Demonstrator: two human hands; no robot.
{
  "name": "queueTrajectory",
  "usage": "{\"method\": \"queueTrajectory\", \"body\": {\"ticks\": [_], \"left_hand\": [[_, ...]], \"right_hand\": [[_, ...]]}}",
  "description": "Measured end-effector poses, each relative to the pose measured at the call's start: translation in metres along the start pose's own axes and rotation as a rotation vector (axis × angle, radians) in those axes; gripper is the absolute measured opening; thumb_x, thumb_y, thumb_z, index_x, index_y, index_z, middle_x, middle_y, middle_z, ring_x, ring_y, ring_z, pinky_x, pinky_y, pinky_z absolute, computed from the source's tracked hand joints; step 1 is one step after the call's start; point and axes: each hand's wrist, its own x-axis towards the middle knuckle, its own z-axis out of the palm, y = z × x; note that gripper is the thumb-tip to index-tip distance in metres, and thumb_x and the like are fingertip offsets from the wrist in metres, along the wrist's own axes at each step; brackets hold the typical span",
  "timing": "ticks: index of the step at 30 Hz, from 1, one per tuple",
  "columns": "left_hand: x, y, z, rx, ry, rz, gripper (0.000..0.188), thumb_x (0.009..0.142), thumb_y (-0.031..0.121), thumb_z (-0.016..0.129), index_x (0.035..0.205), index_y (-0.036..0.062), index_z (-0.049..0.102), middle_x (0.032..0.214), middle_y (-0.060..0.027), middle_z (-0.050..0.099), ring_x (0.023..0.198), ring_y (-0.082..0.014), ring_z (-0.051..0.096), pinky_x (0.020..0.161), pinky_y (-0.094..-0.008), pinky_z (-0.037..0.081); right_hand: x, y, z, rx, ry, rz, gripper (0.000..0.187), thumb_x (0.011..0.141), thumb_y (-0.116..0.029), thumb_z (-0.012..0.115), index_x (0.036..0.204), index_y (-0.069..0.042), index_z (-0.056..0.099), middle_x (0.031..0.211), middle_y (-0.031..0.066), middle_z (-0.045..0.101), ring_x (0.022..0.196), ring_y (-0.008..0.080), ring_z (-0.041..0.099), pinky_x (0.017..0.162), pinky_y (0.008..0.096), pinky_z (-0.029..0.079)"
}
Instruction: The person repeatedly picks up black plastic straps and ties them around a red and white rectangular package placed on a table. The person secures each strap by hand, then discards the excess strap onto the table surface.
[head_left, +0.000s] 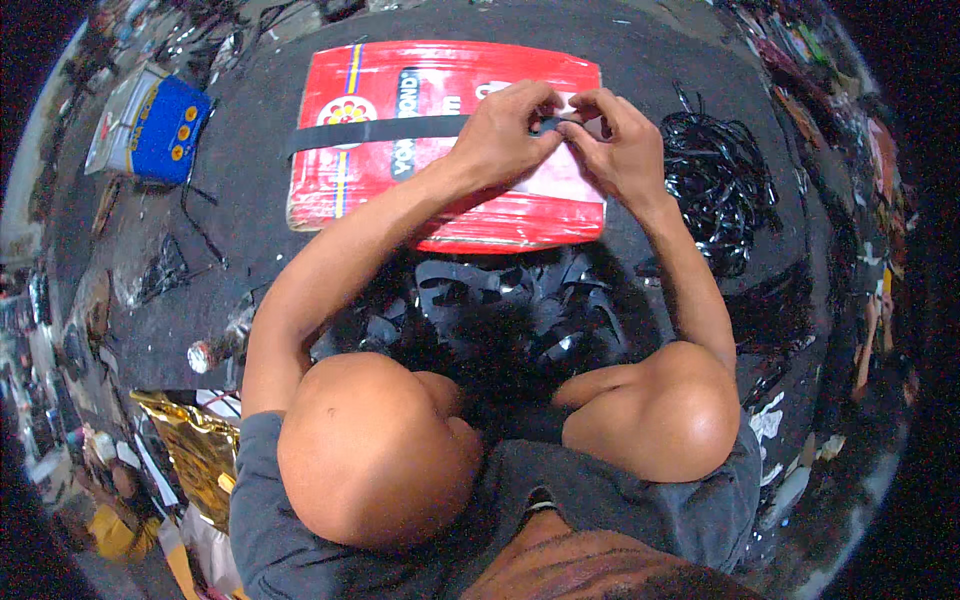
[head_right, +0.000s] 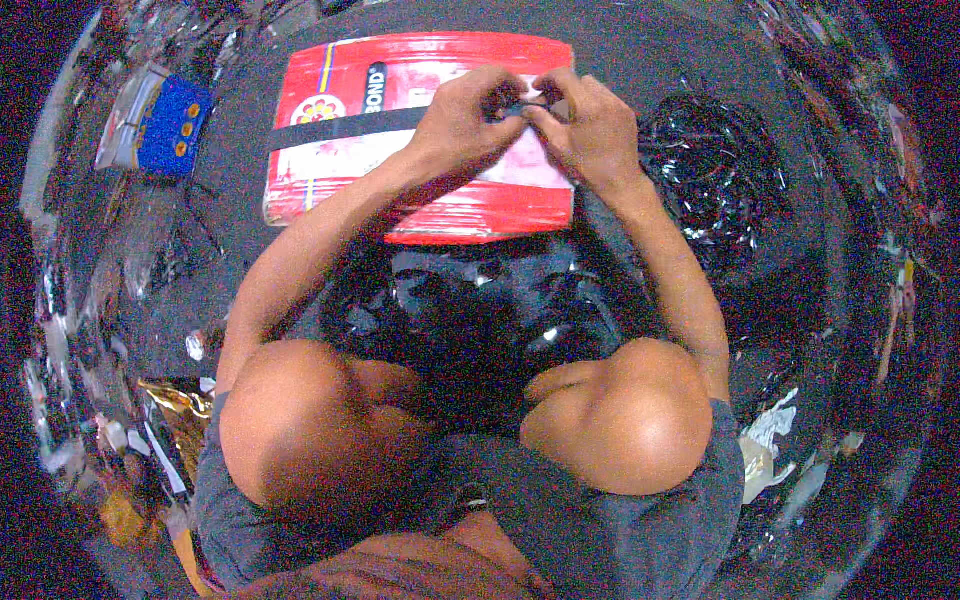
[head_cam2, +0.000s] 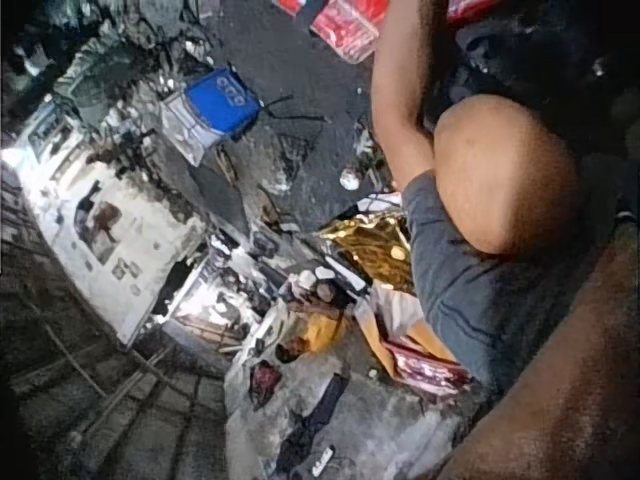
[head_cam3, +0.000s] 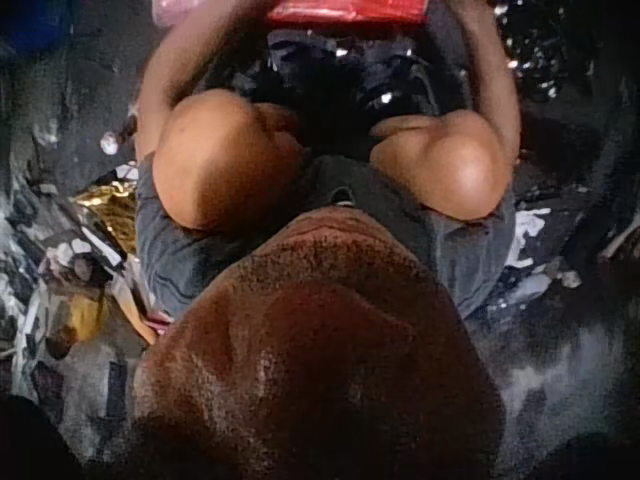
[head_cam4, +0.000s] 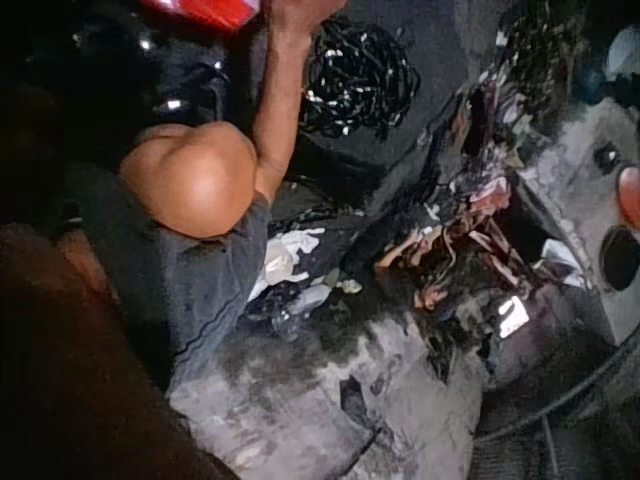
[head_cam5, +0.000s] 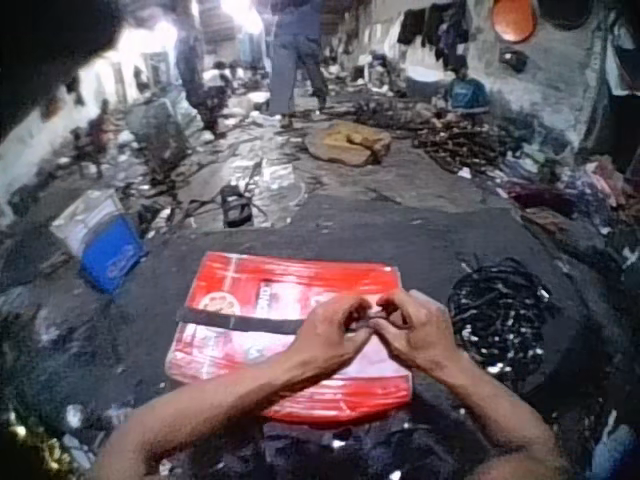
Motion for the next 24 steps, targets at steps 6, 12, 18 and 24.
{"method": "queueTrajectory", "body": {"ticks": [6,12,18,24], "left_hand": [[-0.001,-0.002,0.005,0.09,0.037,0.091,0.012,0.081,0.012,0.071,0.089,0.0019,0.07,0.084,-0.0124,0.063,0.079,-0.0269,0.065,0.071,-0.0373,0.053],[-0.006,-0.001,0.007,0.161,0.051,0.156,0.013,0.082,0.013,0.071,0.089,0.0023,0.071,0.085,-0.013,0.063,0.082,-0.0269,0.066,0.072,-0.0363,0.053],[-0.002,-0.003,-0.004,0.056,-0.034,0.051,0.014,0.078,0.013,0.076,0.087,0.0024,0.073,0.084,-0.0121,0.065,0.076,-0.0252,0.067,0.069,-0.0357,0.054],[-0.001,-0.007,-0.001,0.013,-0.022,-0.033,0.014,0.077,0.013,0.077,0.086,0.0032,0.074,0.083,-0.0115,0.067,0.075,-0.0226,0.068,0.069,-0.0336,0.055]], "right_hand": [[-0.005,0.008,-0.01,-0.115,0.097,-0.246,0.016,0.082,-0.027,0.074,0.088,-0.013,0.071,0.086,0.0018,0.066,0.079,0.0233,0.064,0.067,0.0374,0.053],[-0.011,0.012,-0.012,-0.122,0.046,-0.277,0.015,0.083,-0.026,0.073,0.09,-0.012,0.072,0.09,0.0034,0.063,0.079,0.0236,0.064,0.068,0.0374,0.054],[-0.012,0.016,-0.014,0.103,-0.06,-0.179,0.017,0.082,-0.022,0.075,0.094,-0.01,0.074,0.094,0.007,0.061,0.082,0.0234,0.066,0.072,0.0349,0.055],[-0.017,0.013,-0.005,0.155,0.056,-0.061,0.019,0.077,-0.021,0.08,0.093,-0.011,0.077,0.094,0.0067,0.06,0.078,0.0209,0.062,0.07,0.034,0.052]]}}
